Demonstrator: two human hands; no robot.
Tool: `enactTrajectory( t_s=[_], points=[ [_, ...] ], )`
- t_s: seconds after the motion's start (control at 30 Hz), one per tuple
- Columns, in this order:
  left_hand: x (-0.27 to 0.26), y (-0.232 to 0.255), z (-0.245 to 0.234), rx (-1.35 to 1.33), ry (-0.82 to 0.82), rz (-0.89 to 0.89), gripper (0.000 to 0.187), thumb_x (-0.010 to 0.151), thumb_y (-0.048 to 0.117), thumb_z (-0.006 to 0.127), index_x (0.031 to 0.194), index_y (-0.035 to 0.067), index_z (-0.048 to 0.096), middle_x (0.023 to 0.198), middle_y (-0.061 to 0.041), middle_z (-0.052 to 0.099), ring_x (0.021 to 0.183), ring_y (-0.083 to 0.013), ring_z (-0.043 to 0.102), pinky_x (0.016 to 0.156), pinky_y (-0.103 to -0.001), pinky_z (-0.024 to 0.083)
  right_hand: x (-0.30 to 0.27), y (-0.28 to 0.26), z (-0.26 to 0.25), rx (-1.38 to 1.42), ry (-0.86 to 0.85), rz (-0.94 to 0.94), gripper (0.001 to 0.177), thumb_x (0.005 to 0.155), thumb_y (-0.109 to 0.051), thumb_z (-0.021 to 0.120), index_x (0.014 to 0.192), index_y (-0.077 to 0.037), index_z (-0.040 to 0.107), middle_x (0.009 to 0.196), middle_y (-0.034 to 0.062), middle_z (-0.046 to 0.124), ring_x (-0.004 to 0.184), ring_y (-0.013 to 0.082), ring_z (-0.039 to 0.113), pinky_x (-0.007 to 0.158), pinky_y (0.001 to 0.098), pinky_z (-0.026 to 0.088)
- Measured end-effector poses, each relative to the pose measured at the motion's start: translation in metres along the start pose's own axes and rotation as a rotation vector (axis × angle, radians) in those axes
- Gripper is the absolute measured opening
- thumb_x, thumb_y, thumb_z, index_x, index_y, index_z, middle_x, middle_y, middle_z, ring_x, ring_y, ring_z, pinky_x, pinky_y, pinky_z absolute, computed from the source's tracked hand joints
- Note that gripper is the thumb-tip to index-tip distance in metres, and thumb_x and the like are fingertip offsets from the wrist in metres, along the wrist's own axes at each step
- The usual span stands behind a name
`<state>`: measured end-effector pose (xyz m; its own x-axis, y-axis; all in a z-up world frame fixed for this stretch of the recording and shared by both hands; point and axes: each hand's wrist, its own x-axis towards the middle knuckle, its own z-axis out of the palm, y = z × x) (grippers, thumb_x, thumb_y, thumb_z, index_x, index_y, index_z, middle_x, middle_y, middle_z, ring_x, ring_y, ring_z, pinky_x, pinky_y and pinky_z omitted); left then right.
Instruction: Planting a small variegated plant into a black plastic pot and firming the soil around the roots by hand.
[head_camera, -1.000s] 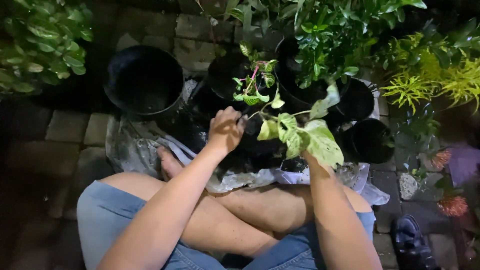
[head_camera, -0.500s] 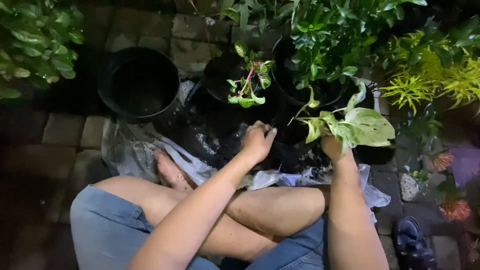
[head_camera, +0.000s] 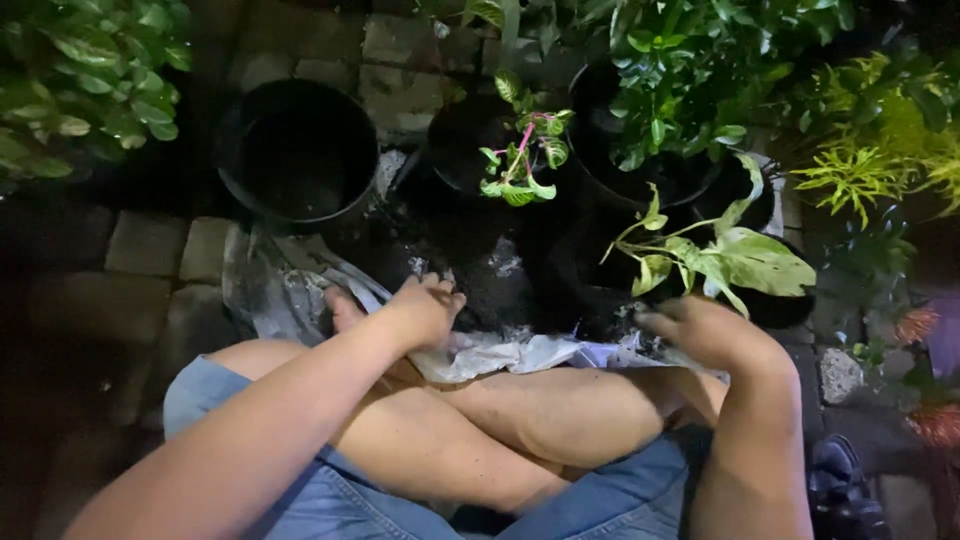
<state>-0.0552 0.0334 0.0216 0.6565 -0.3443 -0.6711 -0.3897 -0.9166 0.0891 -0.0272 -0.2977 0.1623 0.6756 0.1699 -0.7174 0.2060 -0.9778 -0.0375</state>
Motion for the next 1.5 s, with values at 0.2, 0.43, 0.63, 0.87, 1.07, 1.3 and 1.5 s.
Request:
enactTrajectory(
  t_s=[0.2,0.43,0.63,0.87,1.07,1.3,1.5],
  points=[
    [0.033,-0.005,0.046,0.192,0.005,0.151,0.061,0.097,0.054,0.042,0.143,0.018,0.057,0.154,-0.006,0.049,0.146,-0.0324,0.036,0.116,-0.049,0.033,0.013,-0.086,0.011,0.181,0.072,-0.191,0.044,0.095,-0.039,0.064,0.123,-0.006,0.074,0.126,0.0186,0.074,0.121,0.0396,0.067,0.100,0.0503,0.054],
    [0.066,0.008,0.058,0.364,0.117,0.077,0.071,0.097,0.064,0.048,0.148,0.014,0.052,0.146,-0.015,0.058,0.144,-0.0446,0.037,0.111,-0.054,0.034,0.153,-0.089,0.105,-0.237,0.191,-0.368,0.034,0.092,-0.017,0.070,0.125,-0.013,0.072,0.127,0.0069,0.070,0.123,0.0299,0.064,0.096,0.0377,0.058],
    [0.102,0.012,0.085,0.399,-0.012,0.072,0.058,0.097,0.047,0.059,0.145,0.013,0.057,0.144,-0.011,0.061,0.137,-0.0372,0.048,0.114,-0.054,0.036,0.146,-0.106,0.108,-0.156,0.094,-0.323,0.031,0.095,-0.011,0.062,0.124,-0.008,0.072,0.126,0.0199,0.066,0.110,0.0376,0.070,0.092,0.0486,0.061],
    [0.048,0.001,0.045,0.264,0.132,0.006,0.034,0.100,0.027,0.059,0.128,0.012,0.070,0.130,-0.008,0.069,0.127,-0.0317,0.054,0.102,-0.047,0.042,0.087,-0.120,0.059,0.101,-0.001,-0.262,0.051,0.097,-0.045,0.063,0.126,-0.003,0.070,0.129,0.0265,0.065,0.120,0.0435,0.065,0.103,0.0510,0.054],
    [0.020,-0.021,0.024,0.048,0.469,-0.061,0.031,0.095,0.019,0.050,0.096,0.016,0.080,0.109,-0.005,0.077,0.108,-0.0306,0.063,0.089,-0.049,0.048,0.076,-0.129,0.060,-0.044,-0.010,-0.275,0.059,0.086,-0.049,0.074,0.129,-0.009,0.071,0.125,0.0206,0.068,0.117,0.0385,0.067,0.103,0.0511,0.054],
    [-0.088,-0.021,-0.059,0.019,0.325,0.092,0.015,0.082,0.006,0.066,0.088,0.005,0.080,0.094,-0.017,0.073,0.092,-0.0383,0.062,0.069,-0.053,0.054,0.092,-0.095,0.069,-0.072,0.451,-0.573,0.039,0.079,-0.032,0.083,0.109,-0.008,0.077,0.110,0.0134,0.077,0.114,0.0321,0.068,0.109,0.0517,0.045],
    [0.058,-0.038,0.046,0.059,0.341,0.064,0.015,0.081,0.014,0.067,0.074,0.015,0.080,0.087,-0.009,0.076,0.090,-0.0332,0.069,0.066,-0.047,0.056,0.092,-0.076,0.070,0.009,0.455,-0.611,0.035,0.072,-0.032,0.085,0.098,-0.010,0.075,0.102,0.0115,0.076,0.109,0.0335,0.066,0.108,0.0567,0.044]
  ],
)
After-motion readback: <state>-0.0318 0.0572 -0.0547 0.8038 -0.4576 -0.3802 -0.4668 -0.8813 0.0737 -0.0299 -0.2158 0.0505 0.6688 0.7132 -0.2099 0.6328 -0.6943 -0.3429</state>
